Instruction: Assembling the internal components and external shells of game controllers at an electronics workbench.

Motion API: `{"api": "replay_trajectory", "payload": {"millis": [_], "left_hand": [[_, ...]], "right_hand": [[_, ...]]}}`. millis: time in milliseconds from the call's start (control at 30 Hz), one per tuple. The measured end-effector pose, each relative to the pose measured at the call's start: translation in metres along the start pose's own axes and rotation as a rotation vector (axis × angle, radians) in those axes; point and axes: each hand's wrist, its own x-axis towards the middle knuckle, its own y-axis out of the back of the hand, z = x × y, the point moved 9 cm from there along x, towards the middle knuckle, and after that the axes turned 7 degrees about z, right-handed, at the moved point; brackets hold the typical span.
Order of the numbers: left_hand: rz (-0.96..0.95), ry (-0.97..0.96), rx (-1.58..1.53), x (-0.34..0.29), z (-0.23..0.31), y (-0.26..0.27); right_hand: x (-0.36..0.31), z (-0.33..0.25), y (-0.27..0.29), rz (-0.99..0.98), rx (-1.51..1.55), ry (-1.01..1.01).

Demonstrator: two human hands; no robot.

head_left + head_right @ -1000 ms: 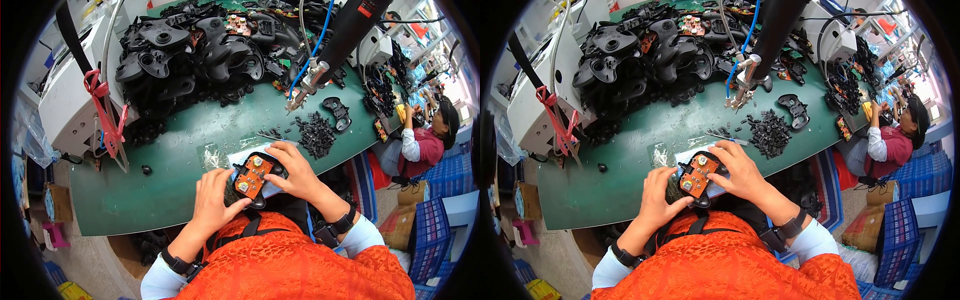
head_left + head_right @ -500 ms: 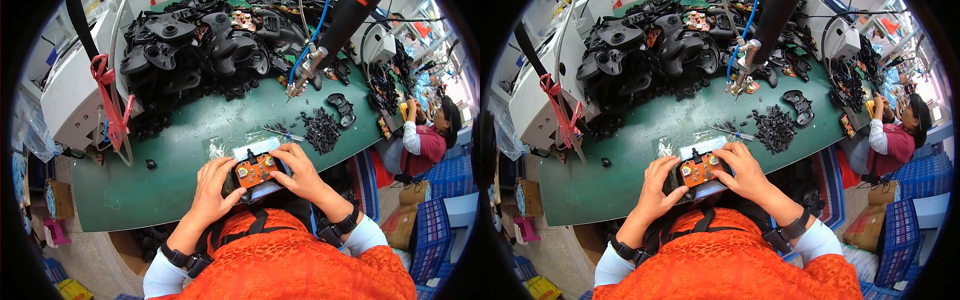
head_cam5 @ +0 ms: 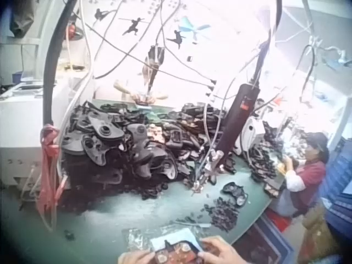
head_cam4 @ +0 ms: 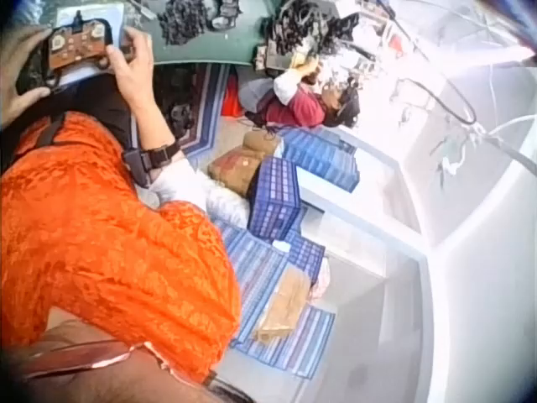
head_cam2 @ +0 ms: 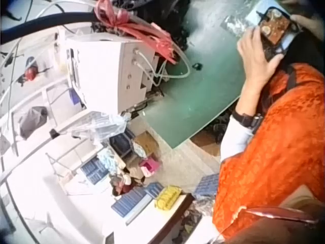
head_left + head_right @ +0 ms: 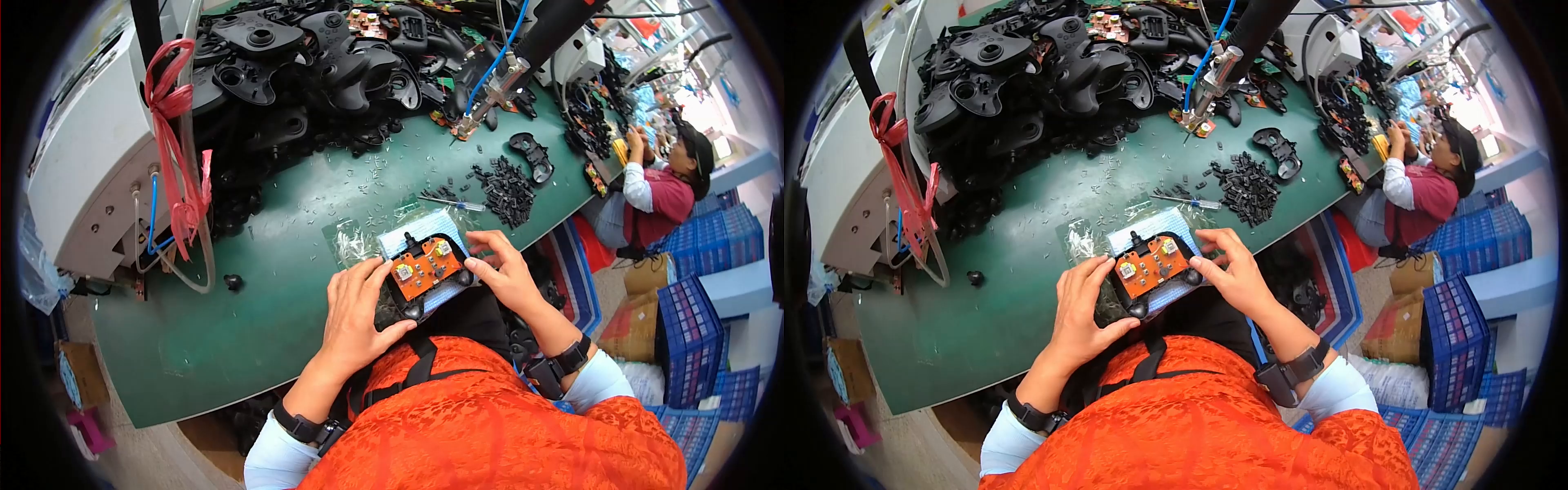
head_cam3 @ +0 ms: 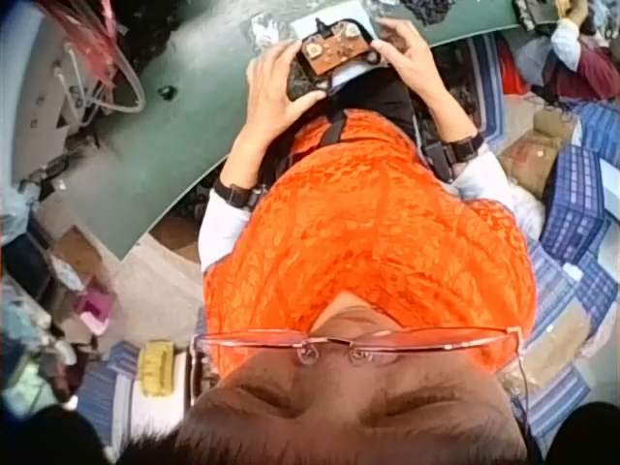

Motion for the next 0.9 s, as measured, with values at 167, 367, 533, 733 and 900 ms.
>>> {"api": "replay_trajectory", "payload": {"millis": [167,367,533,733,900], "left_hand": [[-0.005,-0.012,-0.025,0.000,-0.002,-0.003],[0.008,-0.035,0.003,0.002,0.003,-0.003],[0.048,-0.011,0.024,0.005,0.007,-0.004],[0.208,0.144,-0.020,0.010,-0.005,-0.003],[0.215,0.226,-0.007,0.011,-0.008,0.000]], "right_hand": [[-0.002,0.029,-0.007,-0.004,0.228,-0.232],[0.002,0.032,-0.004,0.046,0.213,-0.175],[0.005,0.021,-0.005,-0.002,0.161,-0.135],[0.008,0.030,-0.008,-0.111,0.226,-0.159],[0.009,0.007,-0.006,-0.218,0.090,0.007]]}}
